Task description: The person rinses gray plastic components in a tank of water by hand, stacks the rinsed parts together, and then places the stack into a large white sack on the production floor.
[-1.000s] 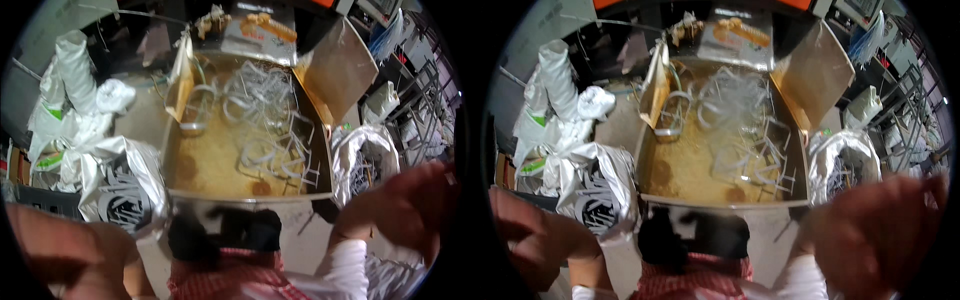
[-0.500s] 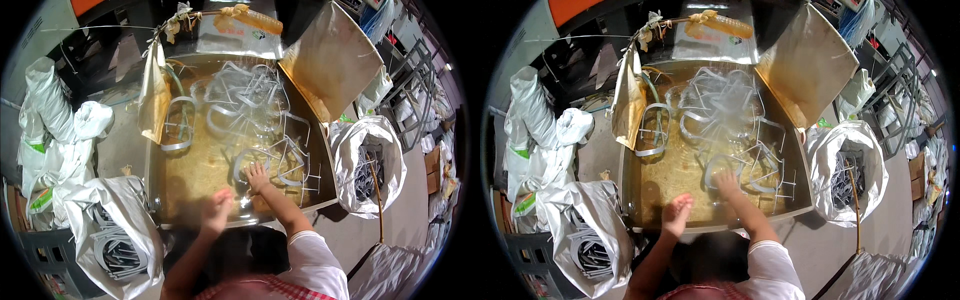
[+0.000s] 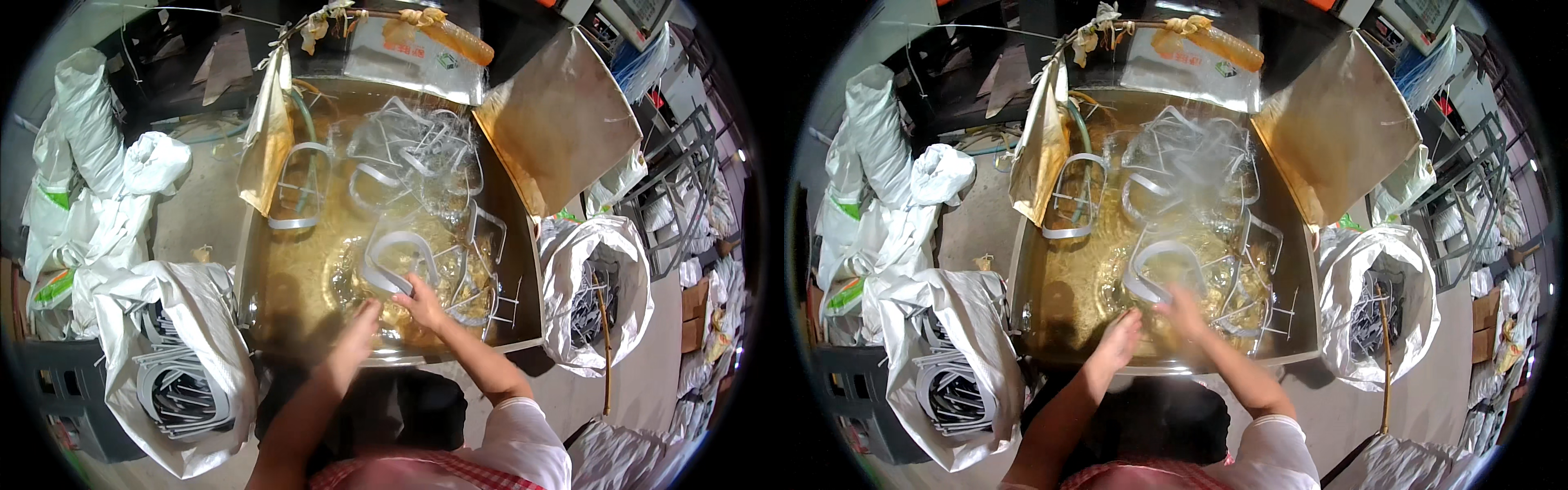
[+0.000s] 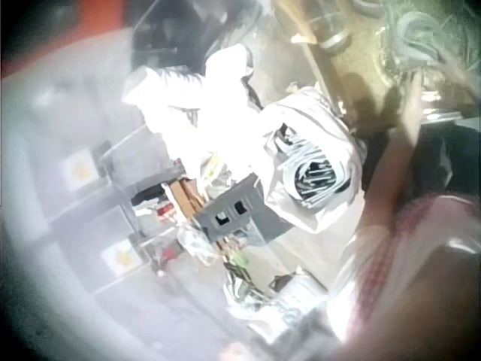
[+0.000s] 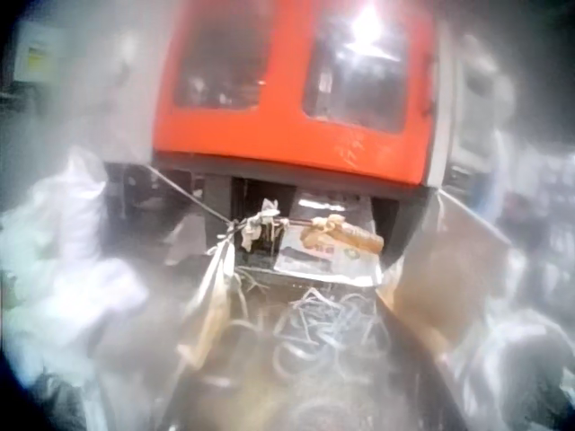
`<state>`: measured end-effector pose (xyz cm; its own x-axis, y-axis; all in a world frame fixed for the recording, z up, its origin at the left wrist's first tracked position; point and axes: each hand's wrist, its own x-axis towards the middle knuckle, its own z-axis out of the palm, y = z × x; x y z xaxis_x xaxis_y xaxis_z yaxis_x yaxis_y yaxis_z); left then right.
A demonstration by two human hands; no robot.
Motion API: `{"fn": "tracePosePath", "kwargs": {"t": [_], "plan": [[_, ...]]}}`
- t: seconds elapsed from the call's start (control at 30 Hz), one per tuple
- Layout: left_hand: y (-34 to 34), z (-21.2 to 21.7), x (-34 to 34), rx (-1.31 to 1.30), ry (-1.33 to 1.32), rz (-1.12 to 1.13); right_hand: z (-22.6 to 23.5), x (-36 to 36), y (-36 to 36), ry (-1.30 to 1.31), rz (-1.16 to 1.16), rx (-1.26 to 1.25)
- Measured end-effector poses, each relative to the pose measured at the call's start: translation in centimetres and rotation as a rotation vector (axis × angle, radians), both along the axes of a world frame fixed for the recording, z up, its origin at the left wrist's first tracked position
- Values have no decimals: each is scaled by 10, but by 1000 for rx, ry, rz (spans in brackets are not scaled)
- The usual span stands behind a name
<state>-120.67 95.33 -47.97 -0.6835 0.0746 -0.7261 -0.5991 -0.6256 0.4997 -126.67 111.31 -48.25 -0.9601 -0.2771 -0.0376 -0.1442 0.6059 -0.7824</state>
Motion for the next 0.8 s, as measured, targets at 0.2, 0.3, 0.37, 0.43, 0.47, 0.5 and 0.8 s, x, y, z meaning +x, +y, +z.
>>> {"fn": "tracePosePath", "kwargs": {"t": [0.2, 0.3, 0.37, 0.43, 0.47, 0.5, 0.8], "plan": [[3, 13, -7, 58, 442, 274, 28, 13, -11, -103, -10, -200], [-36, 37, -22, -34, 516, 538, 38, 0, 17, 23, 5, 83], [-70, 42, -23, -179, 528, 453, 44, -13, 31, 277, 163, 318], [-72, 57, -22, -285, 641, 186, 56, -25, 34, 297, 407, 281], [-71, 64, -21, -334, 697, 46, 67, -30, 34, 306, 523, 260], [-61, 70, -18, -431, 790, -116, 78, -33, 31, 162, 528, 221], [-45, 73, -3, -579, 491, -286, 57, -27, 51, 238, -262, 25]]}}
